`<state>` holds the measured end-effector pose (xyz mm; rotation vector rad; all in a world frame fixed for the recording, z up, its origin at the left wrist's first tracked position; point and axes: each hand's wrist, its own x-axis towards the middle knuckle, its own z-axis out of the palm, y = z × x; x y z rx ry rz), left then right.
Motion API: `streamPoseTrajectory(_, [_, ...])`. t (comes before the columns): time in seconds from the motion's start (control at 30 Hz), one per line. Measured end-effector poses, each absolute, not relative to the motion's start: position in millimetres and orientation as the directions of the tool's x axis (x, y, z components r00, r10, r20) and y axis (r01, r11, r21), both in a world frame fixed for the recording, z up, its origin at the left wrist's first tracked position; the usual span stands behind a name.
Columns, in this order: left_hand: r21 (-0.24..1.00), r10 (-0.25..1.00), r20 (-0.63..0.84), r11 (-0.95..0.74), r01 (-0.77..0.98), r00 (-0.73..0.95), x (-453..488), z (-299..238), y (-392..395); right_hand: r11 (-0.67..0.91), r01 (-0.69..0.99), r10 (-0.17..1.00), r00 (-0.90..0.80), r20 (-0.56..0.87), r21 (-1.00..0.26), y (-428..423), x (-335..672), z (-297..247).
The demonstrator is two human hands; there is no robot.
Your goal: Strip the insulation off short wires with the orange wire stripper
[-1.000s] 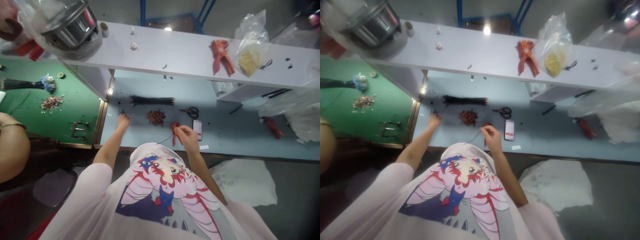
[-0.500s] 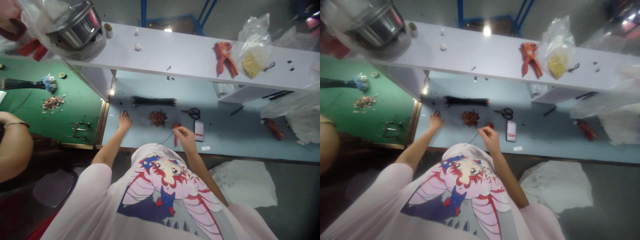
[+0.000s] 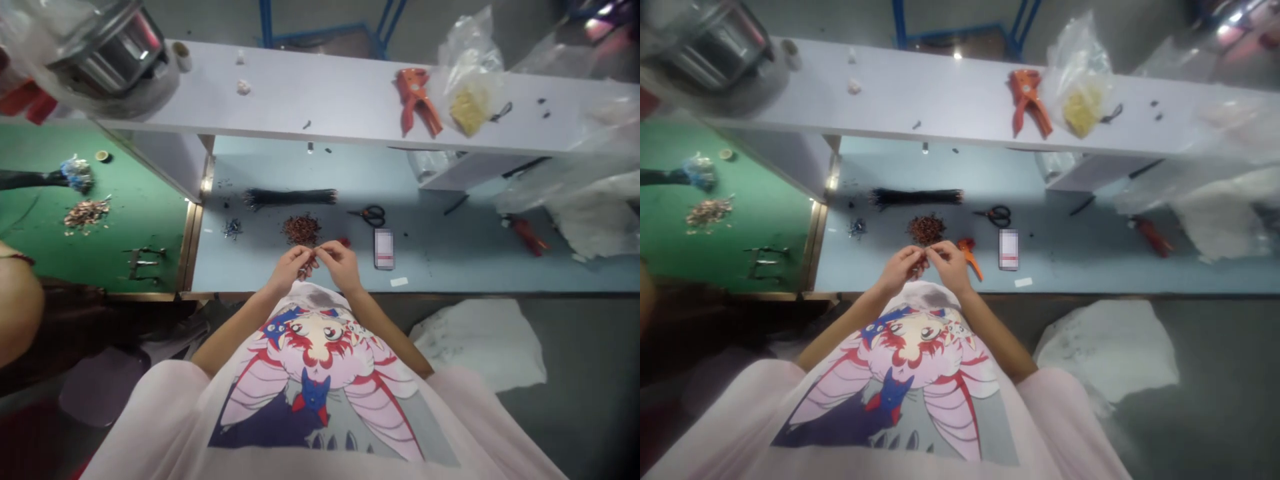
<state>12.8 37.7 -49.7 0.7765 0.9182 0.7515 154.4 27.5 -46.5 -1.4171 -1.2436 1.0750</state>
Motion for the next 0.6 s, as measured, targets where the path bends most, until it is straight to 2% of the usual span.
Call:
streamPoseTrajectory(0.2, [0.929,0.876,-0.344,0.369,-0.011,0.338,7,-52,36,-0.185,-0.043,0.972,0.138,-0.189,-0.982,17,159,-63])
streamPoseTrajectory(0.3, [0.925,0.875,-0.373,0.377,0.049,0.308,6,-56,34,-0.194,-0.088,0.956,0.208,-0.209,-0.977,20,168,-75])
streamPoseTrajectory(0.33, [0.916,0.869,-0.395,0.399,0.053,0.298,5,-58,33,-0.204,-0.059,0.949,0.232,-0.212,-0.977,23,174,-80])
streamPoseTrajectory(0.4, [0.893,0.859,-0.442,0.449,0.035,0.259,2,-60,33,-0.267,0.128,0.939,0.259,-0.227,-0.955,28,188,-93])
streamPoseTrajectory(0.5, [0.863,0.853,-0.496,0.505,-0.019,0.162,-4,-61,36,-0.383,0.442,0.917,0.289,-0.276,-0.811,30,211,-119])
streamPoseTrajectory(0.6, [0.86,0.862,-0.501,0.506,-0.065,0.079,-8,-59,39,-0.483,0.53,0.872,0.357,-0.334,-0.697,17,225,-147])
